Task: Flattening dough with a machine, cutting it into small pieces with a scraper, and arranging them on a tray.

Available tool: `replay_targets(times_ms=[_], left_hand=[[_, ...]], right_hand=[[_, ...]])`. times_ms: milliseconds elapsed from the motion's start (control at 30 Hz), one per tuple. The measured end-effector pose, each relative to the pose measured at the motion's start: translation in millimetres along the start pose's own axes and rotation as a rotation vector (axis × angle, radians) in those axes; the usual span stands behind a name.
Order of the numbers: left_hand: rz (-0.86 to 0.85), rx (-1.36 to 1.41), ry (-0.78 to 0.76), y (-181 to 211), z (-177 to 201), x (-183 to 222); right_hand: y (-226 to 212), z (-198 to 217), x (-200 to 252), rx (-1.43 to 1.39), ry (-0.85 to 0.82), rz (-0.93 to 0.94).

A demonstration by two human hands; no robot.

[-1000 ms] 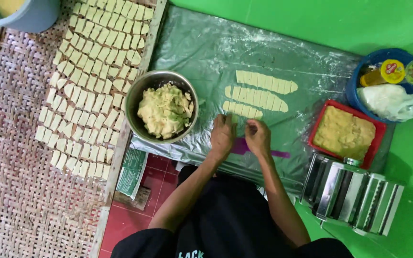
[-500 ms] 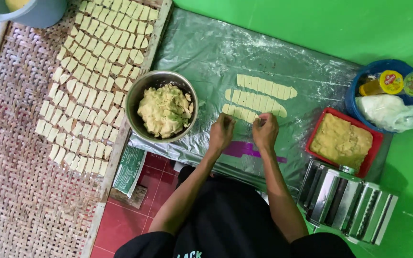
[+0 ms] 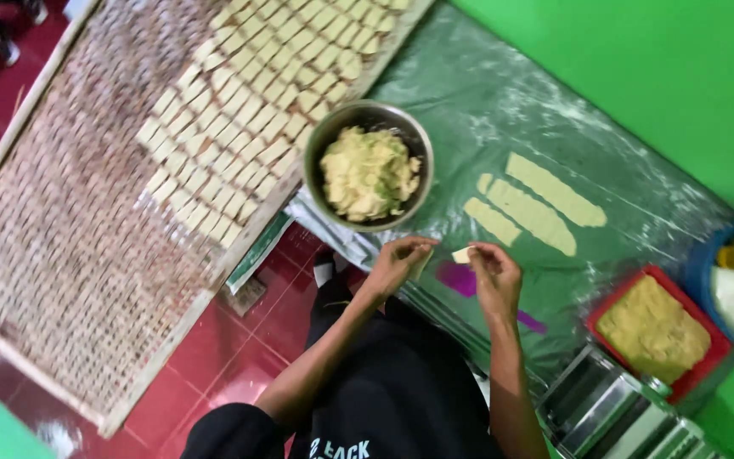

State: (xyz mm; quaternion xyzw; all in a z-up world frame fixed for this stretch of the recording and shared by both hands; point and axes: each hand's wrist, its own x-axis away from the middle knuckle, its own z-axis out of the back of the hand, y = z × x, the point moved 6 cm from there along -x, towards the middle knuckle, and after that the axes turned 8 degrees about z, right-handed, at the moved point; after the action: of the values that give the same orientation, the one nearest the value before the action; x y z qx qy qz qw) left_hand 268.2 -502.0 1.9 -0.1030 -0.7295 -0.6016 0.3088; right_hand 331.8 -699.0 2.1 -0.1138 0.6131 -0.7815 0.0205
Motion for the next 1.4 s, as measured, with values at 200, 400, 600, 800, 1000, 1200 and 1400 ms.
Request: replay_targets(times_ms=[200,400,600,800,1000,1200,1400], left_hand=[[0.062,0.057,0.033,-8.3,93.2,44.0],[-0.203,0.312,0.24,7.6,213.0,73.0],[-0.212,0.291,0.559,14.8,360.7,92.7],[-0.124,0.444,0.756,-47.7,487.9,65.7],[-0.128,0.558,0.853,-11.6,542.5,116.7],[-0.024,0.66,0.796,-34.8,536.9,121.8],[0.001,0.75,0.767,-60.3,526.7,111.7]], right_hand=[[-88.2,-103.7,12.1,-0.087,-0.376,0.11],[-126.0,-244.5,15.4,-0.06,-0.587,0.127],[-136.4,-405.7,28.0,-0.024,-0.739,0.144],[-170.2,-555.1,27.7,0.099,-0.908,0.234],[-153.5,-669.8,-10.3,0.159,-0.899,0.284],[-132.1,-717.5,-11.0,0.213,-0.998,0.263],[-110.0,-727.8,-18.9,0.45,-0.977,0.466]])
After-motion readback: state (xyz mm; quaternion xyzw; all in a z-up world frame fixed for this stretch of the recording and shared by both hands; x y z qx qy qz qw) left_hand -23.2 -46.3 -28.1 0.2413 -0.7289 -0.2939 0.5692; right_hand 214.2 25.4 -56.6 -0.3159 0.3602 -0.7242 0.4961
